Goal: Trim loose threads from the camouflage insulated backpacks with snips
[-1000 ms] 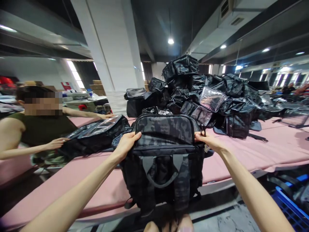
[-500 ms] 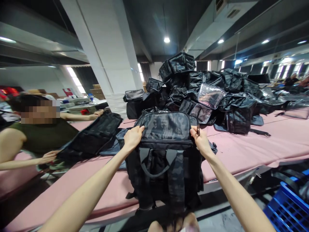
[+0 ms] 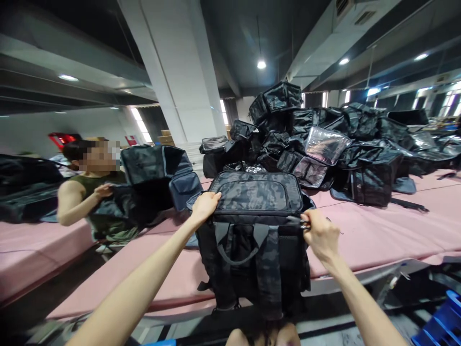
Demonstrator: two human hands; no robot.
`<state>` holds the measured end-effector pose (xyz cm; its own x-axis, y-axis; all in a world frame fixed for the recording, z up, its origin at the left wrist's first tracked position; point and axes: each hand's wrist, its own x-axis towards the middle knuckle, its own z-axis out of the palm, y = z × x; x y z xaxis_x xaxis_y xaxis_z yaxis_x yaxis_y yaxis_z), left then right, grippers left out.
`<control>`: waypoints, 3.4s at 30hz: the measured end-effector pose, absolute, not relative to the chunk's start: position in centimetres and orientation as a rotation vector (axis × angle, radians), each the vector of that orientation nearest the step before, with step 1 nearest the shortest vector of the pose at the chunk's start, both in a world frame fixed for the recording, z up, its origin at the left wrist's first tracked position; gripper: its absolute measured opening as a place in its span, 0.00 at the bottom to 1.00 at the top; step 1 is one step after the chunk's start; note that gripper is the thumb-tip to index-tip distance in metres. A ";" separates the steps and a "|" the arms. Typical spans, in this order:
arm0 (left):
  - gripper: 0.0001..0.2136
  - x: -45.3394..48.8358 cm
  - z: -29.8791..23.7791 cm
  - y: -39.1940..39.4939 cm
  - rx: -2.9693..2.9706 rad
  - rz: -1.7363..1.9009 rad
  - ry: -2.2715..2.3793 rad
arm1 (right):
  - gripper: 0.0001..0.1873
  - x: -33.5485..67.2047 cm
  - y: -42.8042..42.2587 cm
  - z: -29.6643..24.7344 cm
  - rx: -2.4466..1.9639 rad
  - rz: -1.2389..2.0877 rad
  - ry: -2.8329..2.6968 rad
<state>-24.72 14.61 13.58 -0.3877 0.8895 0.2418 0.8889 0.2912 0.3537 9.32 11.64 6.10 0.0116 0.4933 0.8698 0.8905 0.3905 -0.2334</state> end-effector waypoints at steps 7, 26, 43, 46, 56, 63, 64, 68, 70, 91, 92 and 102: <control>0.22 -23.7 13.7 12.4 1.860 0.566 2.544 | 0.13 14.4 14.6 6.7 -1.435 0.028 -1.457; 0.11 -12.4 10.6 10.7 3.073 0.774 1.556 | 0.16 3.4 8.4 11.9 -1.037 0.126 -1.728; 0.13 -13.1 12.8 12.2 2.594 0.367 1.766 | 0.10 5.7 12.9 8.2 -1.168 0.058 -1.651; 0.14 -13.2 13.1 13.7 2.522 0.360 1.669 | 0.09 5.7 13.6 8.4 -1.191 0.097 -1.595; 0.12 -12.0 13.2 14.2 2.382 0.382 1.606 | 0.22 10.0 9.5 2.6 -1.461 -0.095 -1.470; 0.12 -12.0 13.5 13.7 2.345 0.383 1.618 | 0.14 7.8 9.4 3.7 -1.207 -0.359 -1.590; 0.12 -12.0 13.5 13.6 2.346 0.380 1.619 | 0.13 7.5 9.6 3.9 -1.187 -0.388 -1.595; 0.13 -11.9 13.5 13.4 2.360 0.369 1.631 | 0.12 7.2 10.3 4.3 -1.180 -0.480 -1.632; 0.13 -11.9 13.5 13.2 2.368 0.366 1.644 | 0.12 7.5 10.3 4.5 -1.197 -0.480 -1.654; 0.09 -13.8 6.3 0.9 2.511 1.255 1.671 | 0.15 8.8 7.7 0.8 -1.128 0.438 -1.294; 0.10 -13.5 5.3 0.4 2.433 1.180 1.697 | 0.15 8.3 7.1 0.4 -1.122 0.447 -1.308; 0.12 -15.1 8.9 1.3 1.249 1.059 0.992 | 0.10 4.3 3.8 0.8 -0.976 0.206 -1.580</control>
<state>-15.12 1.33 8.95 0.2319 0.9727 -0.0050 -0.0686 0.0215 0.9974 4.27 3.80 0.81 0.0593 0.6764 0.7341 0.4657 0.6317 -0.6197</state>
